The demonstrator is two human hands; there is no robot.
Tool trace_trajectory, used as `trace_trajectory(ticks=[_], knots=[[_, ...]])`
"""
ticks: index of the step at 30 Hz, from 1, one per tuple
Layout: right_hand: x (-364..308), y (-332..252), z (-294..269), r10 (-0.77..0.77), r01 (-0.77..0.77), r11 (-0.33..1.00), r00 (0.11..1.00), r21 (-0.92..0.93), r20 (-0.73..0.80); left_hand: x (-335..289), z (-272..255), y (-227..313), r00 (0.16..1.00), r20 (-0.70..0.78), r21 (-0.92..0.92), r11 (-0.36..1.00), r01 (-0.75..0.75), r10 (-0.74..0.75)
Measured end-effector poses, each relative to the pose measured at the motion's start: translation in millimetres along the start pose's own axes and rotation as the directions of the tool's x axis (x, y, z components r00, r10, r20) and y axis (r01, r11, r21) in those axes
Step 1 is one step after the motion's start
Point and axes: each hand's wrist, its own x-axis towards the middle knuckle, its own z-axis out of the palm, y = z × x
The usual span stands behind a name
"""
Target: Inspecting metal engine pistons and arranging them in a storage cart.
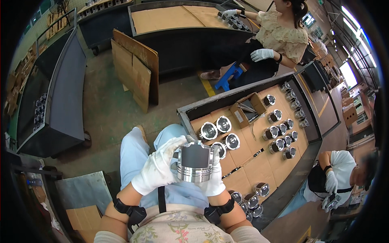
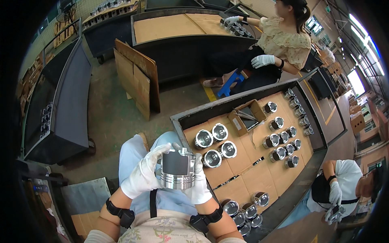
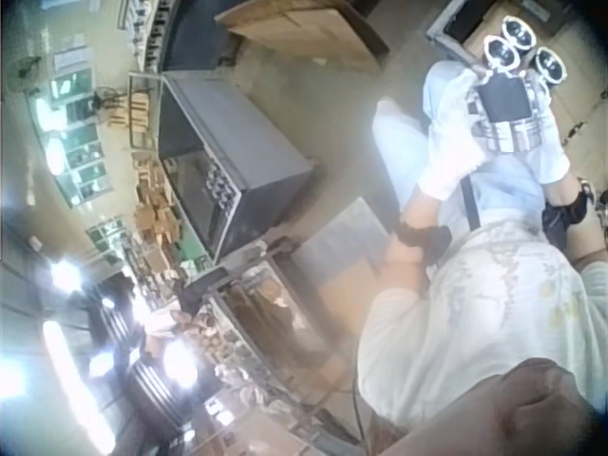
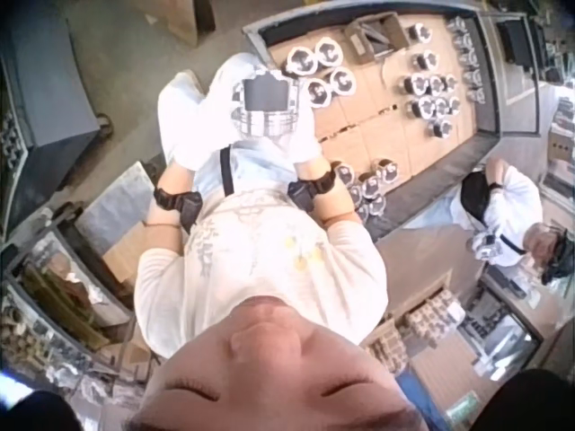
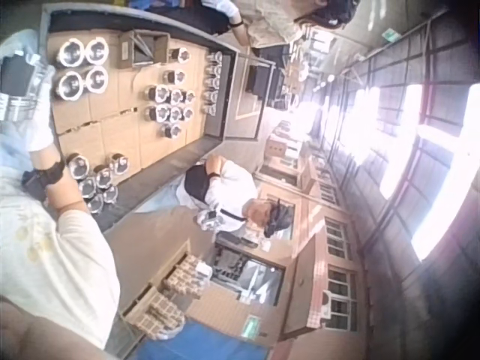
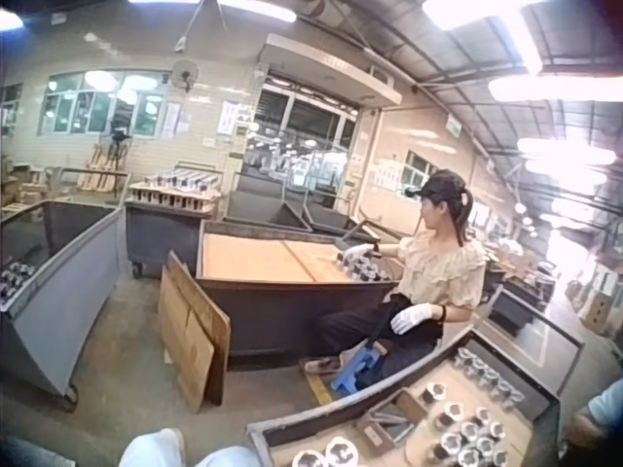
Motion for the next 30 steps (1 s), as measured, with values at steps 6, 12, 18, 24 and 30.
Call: trace_trajectory(ticks=[6,12,18,24,30], knots=[[4,2,-20,0.003,0.008,0.991,0.997,0.135,-0.081,15,-7,25,0.997,0.000,-0.141,0.988,0.070,-0.071],[9,11,-3,0.012,0.017,0.992,0.974,0.125,-0.226,15,-2,25,0.970,-0.146,0.171,0.971,-0.169,0.195],[4,11,11,0.191,-0.155,0.909,0.980,0.386,-0.058,4,7,17,0.924,-0.156,0.427,0.868,-0.254,0.348],[6,0,-9,0.148,-0.154,0.945,0.988,0.290,0.041,2,5,18,0.979,-0.177,-0.099,0.988,-0.116,0.097],[3,-6,11,0.136,-0.124,0.985,0.985,0.117,-0.104,8,2,20,0.975,-0.062,-0.137,0.966,-0.219,0.212]])
